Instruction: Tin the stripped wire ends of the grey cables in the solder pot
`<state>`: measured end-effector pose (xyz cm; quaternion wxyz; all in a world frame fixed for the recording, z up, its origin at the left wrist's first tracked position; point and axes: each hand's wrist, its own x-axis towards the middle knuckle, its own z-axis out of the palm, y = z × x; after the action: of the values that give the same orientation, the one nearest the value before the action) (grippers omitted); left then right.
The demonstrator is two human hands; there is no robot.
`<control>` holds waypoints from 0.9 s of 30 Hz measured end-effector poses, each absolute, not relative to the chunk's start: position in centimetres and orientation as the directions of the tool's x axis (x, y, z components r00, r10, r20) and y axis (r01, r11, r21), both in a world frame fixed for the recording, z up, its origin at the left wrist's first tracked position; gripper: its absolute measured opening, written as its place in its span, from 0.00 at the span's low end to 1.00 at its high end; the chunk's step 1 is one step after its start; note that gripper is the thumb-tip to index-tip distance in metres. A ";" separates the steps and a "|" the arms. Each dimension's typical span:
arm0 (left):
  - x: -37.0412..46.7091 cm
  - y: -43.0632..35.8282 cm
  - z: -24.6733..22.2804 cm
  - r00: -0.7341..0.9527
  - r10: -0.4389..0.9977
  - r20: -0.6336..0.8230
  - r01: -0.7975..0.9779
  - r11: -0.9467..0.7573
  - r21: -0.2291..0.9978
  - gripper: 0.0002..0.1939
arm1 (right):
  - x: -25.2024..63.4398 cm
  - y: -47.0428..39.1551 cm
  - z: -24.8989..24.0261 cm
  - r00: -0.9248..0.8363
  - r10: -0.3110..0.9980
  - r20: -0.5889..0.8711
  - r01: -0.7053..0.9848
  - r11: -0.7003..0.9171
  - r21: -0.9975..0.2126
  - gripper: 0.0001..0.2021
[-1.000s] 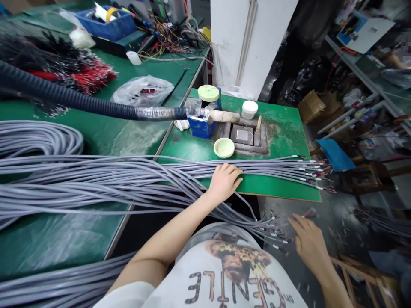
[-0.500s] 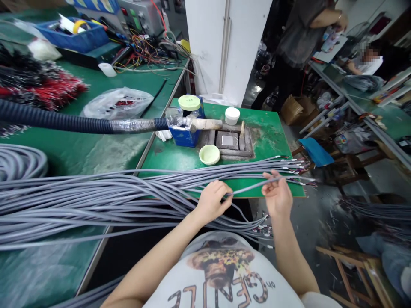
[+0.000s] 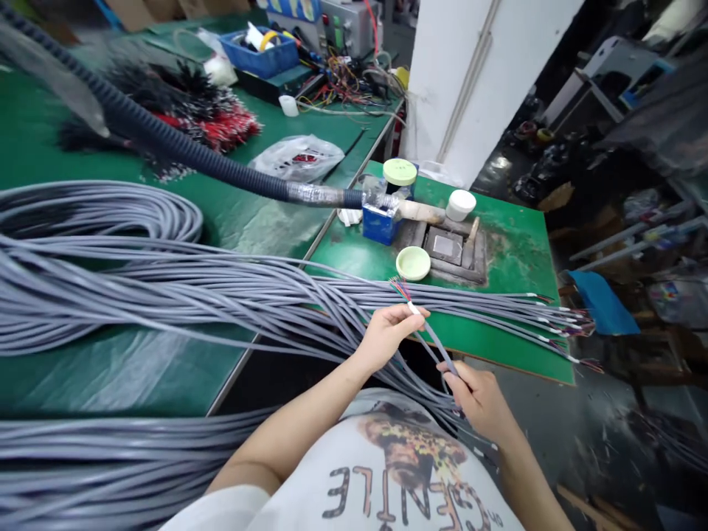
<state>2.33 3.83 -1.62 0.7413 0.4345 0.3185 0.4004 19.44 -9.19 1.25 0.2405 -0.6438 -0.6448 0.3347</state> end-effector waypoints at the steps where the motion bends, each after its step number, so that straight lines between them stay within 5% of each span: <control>1: 2.4 3.9 -1.6 0.476 0.870 -0.128 -0.335 0.314 0.888 0.13 | 19.5 -9.2 1.3 -0.085 0.986 -0.142 0.658 -0.051 -0.751 0.13; 5: 2.7 3.0 -1.6 0.633 0.770 -0.073 -0.326 0.352 0.878 0.12 | 19.7 -8.8 1.8 -0.174 0.965 -0.196 0.546 -0.071 -0.835 0.11; 10: 3.5 1.6 -1.9 0.761 0.647 -0.045 -0.319 0.433 0.843 0.12 | 18.9 -7.6 1.7 0.034 0.999 -0.032 0.491 -0.045 -0.870 0.15; 16: 3.1 2.8 -2.3 0.620 0.777 -0.109 -0.464 0.475 0.748 0.10 | 18.5 -7.2 0.9 0.042 0.999 -0.020 0.412 -0.036 -0.911 0.12; 27: 3.1 3.2 -2.4 0.518 0.843 -0.141 -0.502 0.434 0.748 0.11 | 18.5 -6.8 0.7 0.038 0.998 -0.040 0.419 -0.052 -0.907 0.12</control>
<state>3.09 3.24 -2.42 0.8063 0.3304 0.2585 0.4171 18.46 -6.82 0.74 0.3761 -0.6145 -0.5766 0.3854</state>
